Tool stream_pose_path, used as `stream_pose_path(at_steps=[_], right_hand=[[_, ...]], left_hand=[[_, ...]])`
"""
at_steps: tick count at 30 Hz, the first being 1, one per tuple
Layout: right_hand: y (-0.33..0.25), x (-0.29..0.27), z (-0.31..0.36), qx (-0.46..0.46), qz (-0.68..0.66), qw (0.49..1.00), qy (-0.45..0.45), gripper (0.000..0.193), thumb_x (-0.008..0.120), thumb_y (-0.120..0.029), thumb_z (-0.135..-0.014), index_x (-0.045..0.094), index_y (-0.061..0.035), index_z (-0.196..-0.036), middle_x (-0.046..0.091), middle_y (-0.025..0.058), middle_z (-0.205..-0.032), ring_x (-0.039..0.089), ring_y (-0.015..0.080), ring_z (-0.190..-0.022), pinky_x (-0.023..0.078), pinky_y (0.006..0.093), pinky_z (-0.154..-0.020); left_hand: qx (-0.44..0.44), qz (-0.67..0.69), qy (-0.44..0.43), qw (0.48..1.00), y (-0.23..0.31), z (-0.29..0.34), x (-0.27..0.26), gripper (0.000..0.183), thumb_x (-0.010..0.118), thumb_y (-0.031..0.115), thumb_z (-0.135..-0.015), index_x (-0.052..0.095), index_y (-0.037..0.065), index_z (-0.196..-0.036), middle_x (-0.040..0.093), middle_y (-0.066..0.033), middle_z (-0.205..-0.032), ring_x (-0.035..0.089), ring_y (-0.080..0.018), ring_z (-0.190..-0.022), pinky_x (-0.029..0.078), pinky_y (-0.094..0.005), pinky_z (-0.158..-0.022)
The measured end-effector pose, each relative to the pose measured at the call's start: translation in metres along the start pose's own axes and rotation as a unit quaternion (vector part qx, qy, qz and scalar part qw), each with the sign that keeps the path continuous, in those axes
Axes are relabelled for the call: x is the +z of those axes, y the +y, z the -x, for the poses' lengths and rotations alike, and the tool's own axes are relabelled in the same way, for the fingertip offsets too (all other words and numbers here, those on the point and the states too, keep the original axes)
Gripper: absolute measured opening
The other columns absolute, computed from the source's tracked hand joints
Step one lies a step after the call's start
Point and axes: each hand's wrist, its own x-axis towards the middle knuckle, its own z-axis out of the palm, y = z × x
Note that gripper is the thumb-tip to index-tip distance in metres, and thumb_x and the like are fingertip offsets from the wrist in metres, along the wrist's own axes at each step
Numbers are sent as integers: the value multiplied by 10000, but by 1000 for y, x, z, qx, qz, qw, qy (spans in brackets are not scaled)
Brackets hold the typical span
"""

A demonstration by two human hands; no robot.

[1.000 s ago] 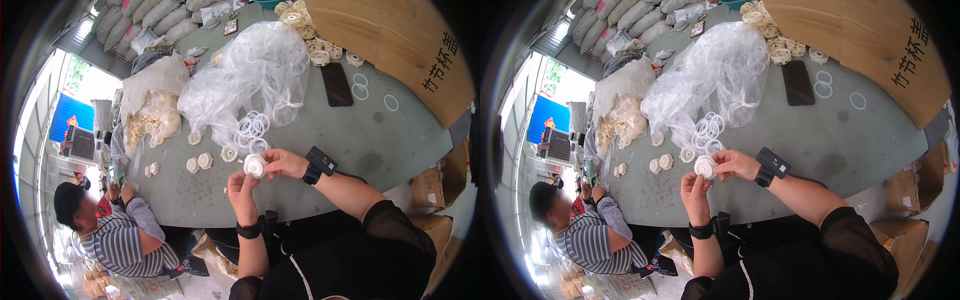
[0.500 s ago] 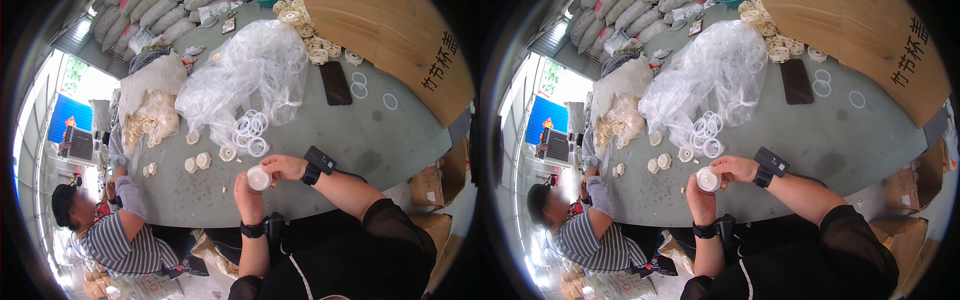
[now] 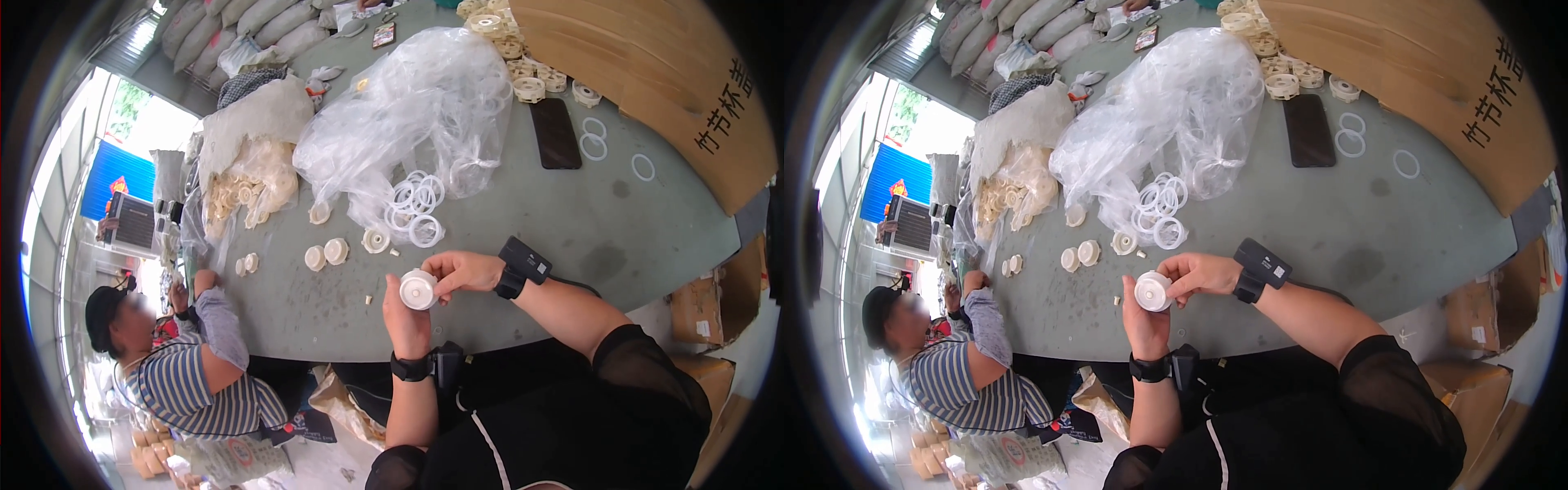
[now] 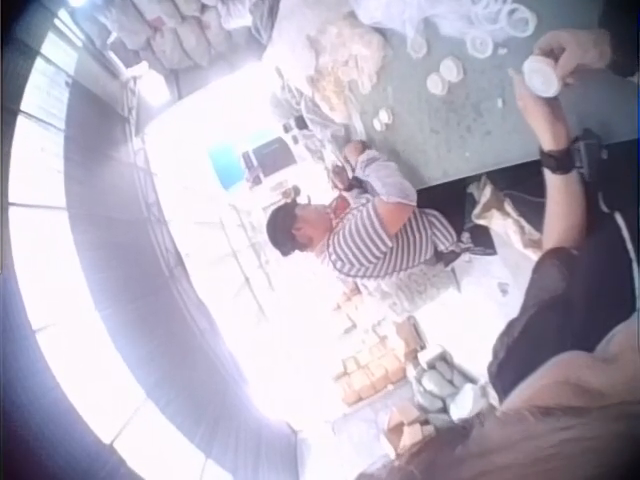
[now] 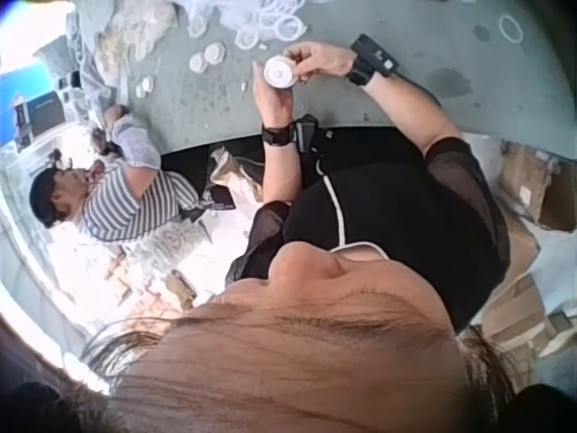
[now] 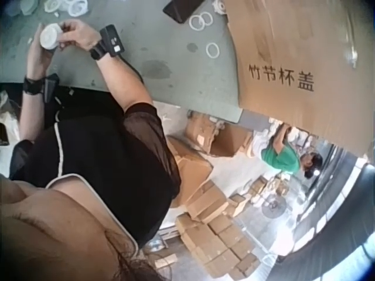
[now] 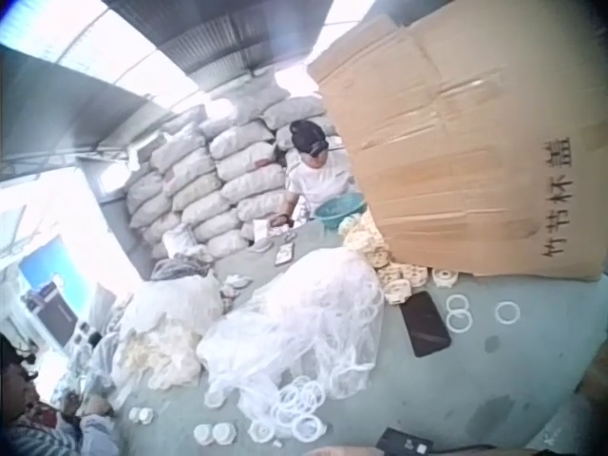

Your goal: Assembling small plastic/rubber rings and circular components onto a base part.

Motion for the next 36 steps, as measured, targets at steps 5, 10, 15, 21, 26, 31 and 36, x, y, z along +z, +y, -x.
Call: stream_pose_path(at_steps=[5, 10, 15, 21, 26, 31, 36], right_hand=[[2, -9, 1, -59, -68, 995, 31, 232, 546, -72, -805, 516, -20, -1030, 560, 26, -892, 519, 72, -663, 465, 244, -649], [-1, 1, 0, -10, -34, 998, 61, 302, 520, -81, -820, 484, -12, -1112, 559, 57, -997, 531, 87, -653, 466, 247, -660], [1, -5, -2, 10, 23, 993, 112, 284, 522, -118, -828, 499, -25, -1096, 568, 80, -999, 552, 106, -668, 476, 255, -649], [-2, -9, -4, -55, -18, 990, 128, 276, 458, -160, -864, 498, -5, -1088, 586, 103, -942, 554, 127, -686, 473, 271, -644], [2, -6, -7, -45, -37, 988, 146, 298, 421, -208, -863, 504, -12, -1073, 579, 102, -908, 511, 132, -654, 452, 297, -653], [4, -7, -6, -51, -44, 984, 165, 260, 428, -149, -836, 511, -16, -1044, 577, 94, -894, 523, 149, -651, 451, 313, -652], [2, -15, -5, -52, -85, 982, 162, 244, 456, -127, -805, 517, -40, -1024, 591, 81, -875, 540, 142, -655, 456, 319, -659]], left_hand=[[64, -5, -74, 995, 7, 9, 11, 303, 388, 247, -913, 491, 7, -1066, 538, -93, -1079, 534, -184, -951, 429, -314, -804], [87, -22, 6, 996, 16, 15, -10, 293, 431, 192, -877, 479, -16, -1077, 547, -109, -1064, 535, -208, -982, 426, -330, -849], [176, -34, 92, 980, 69, 31, -93, 267, 426, 98, -817, 482, -24, -1048, 552, -122, -1043, 540, -210, -974, 433, -332, -836], [120, -313, 278, 900, 108, 106, -209, 168, 501, 97, -812, 591, -24, -886, 596, -26, -810, 536, -95, -721, 420, -215, -654], [22, -607, 254, 752, 94, 150, -270, 270, 568, 118, -767, 569, -16, -1001, 609, -63, -856, 565, -127, -800, 432, -242, -731], [157, -476, 262, 825, 110, 90, -234, 223, 572, 89, -761, 571, -9, -961, 597, -112, -921, 576, -171, -802, 450, -277, -719], [262, -624, 81, 732, 142, -9, -152, 252, 586, 80, -738, 566, 9, -979, 574, -128, -921, 554, -251, -870, 434, -306, -781]])
